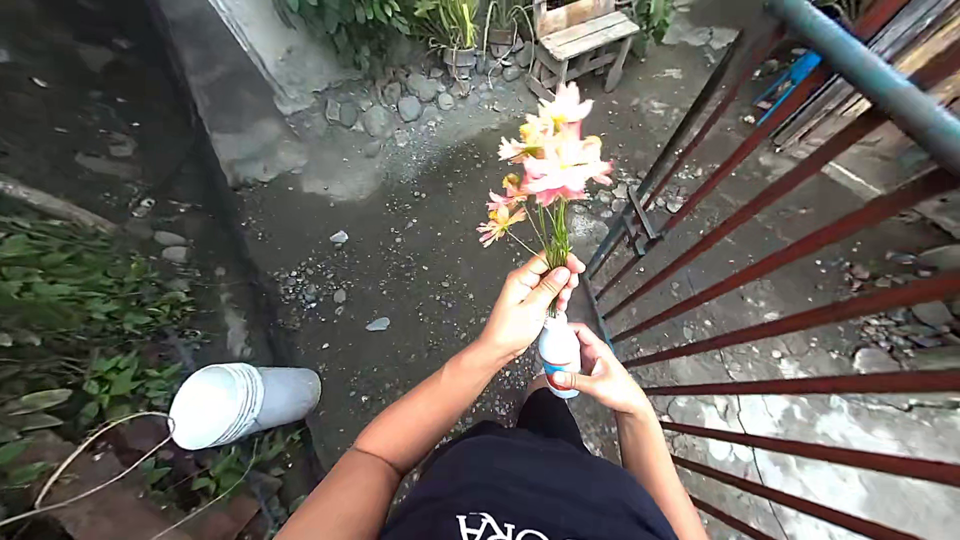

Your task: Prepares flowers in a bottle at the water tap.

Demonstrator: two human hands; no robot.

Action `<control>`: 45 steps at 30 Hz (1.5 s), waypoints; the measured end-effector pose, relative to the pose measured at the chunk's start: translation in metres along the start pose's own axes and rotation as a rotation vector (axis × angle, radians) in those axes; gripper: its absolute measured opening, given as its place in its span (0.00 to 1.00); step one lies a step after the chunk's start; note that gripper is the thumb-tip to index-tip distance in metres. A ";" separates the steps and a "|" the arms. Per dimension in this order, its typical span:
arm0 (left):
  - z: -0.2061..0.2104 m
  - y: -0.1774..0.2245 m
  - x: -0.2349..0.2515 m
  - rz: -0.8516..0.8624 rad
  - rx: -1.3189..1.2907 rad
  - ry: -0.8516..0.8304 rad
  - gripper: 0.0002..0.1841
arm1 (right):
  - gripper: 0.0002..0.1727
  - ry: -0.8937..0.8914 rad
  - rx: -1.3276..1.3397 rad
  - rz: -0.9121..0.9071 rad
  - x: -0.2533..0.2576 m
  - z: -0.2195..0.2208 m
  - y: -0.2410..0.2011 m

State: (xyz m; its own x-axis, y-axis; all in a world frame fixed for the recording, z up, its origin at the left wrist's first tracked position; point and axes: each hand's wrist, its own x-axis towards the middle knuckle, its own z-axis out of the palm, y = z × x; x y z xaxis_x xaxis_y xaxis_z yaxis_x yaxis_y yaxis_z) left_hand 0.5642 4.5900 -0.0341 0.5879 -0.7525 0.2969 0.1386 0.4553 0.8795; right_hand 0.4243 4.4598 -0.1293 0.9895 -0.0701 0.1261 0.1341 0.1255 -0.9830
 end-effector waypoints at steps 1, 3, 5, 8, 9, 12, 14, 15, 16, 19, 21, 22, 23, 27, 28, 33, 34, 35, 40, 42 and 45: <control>-0.003 -0.006 0.019 -0.012 0.000 0.018 0.12 | 0.41 0.023 -0.015 -0.002 0.015 -0.012 0.001; -0.011 -0.021 0.063 -0.043 -0.012 0.041 0.12 | 0.41 0.095 -0.046 0.003 0.046 -0.038 0.004; -0.022 -0.038 0.110 -0.068 -0.003 0.049 0.12 | 0.41 0.146 -0.062 -0.007 0.078 -0.072 0.008; -0.040 -0.064 0.183 -0.077 0.041 0.054 0.12 | 0.41 0.121 -0.051 -0.024 0.128 -0.134 0.015; -0.045 -0.072 0.210 -0.074 0.037 0.062 0.12 | 0.41 0.104 -0.049 -0.025 0.148 -0.155 0.015; -0.053 -0.089 0.295 -0.046 0.010 0.110 0.12 | 0.41 0.075 -0.078 -0.011 0.214 -0.216 0.002; -0.060 -0.092 0.343 -0.027 0.031 0.141 0.12 | 0.40 0.080 -0.131 0.019 0.256 -0.250 -0.008; -0.065 -0.093 0.362 -0.009 0.063 0.158 0.13 | 0.40 0.088 -0.165 0.041 0.277 -0.265 -0.012; -0.070 -0.095 0.380 0.008 0.108 0.175 0.13 | 0.40 0.094 -0.195 0.069 0.296 -0.277 -0.014; -0.095 -0.109 0.435 0.080 0.175 0.252 0.13 | 0.40 0.062 -0.220 0.103 0.353 -0.310 -0.011; -0.113 -0.122 0.472 0.083 0.150 0.281 0.12 | 0.40 0.057 -0.206 0.104 0.387 -0.330 -0.002; -0.122 -0.127 0.490 0.064 0.133 0.277 0.12 | 0.40 0.068 -0.198 0.105 0.403 -0.341 0.003; -0.132 -0.131 0.507 0.035 0.125 0.262 0.12 | 0.40 0.088 -0.191 0.107 0.419 -0.352 0.007; -0.174 -0.155 0.593 -0.086 0.049 0.198 0.11 | 0.40 0.232 -0.241 0.143 0.489 -0.394 0.024; -0.183 -0.164 0.621 -0.096 0.015 0.182 0.11 | 0.40 0.267 -0.254 0.133 0.509 -0.407 0.029; -0.237 -0.189 0.754 -0.087 0.039 0.017 0.11 | 0.42 0.402 -0.259 0.054 0.622 -0.461 0.041; -0.248 -0.188 0.775 -0.118 0.037 -0.030 0.12 | 0.42 0.430 -0.256 0.053 0.639 -0.468 0.039; -0.259 -0.188 0.797 -0.153 0.024 -0.082 0.12 | 0.42 0.455 -0.250 0.050 0.655 -0.475 0.036; -0.283 -0.206 0.893 -0.266 0.003 -0.314 0.13 | 0.40 0.590 -0.184 0.013 0.703 -0.521 0.025; -0.282 -0.224 0.925 -0.265 0.015 -0.408 0.16 | 0.41 0.640 -0.134 -0.011 0.713 -0.545 0.025; -0.262 -0.252 0.971 -0.301 0.020 -0.502 0.17 | 0.40 0.714 -0.128 -0.014 0.725 -0.589 0.022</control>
State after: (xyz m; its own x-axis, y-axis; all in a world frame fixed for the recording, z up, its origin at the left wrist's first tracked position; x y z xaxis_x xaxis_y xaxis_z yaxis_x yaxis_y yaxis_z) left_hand 1.3089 3.8697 -0.0648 0.0744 -0.9829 0.1682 0.2235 0.1809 0.9578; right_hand 1.1131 3.8288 -0.1387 0.7059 -0.7054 0.0643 0.0963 0.0056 -0.9953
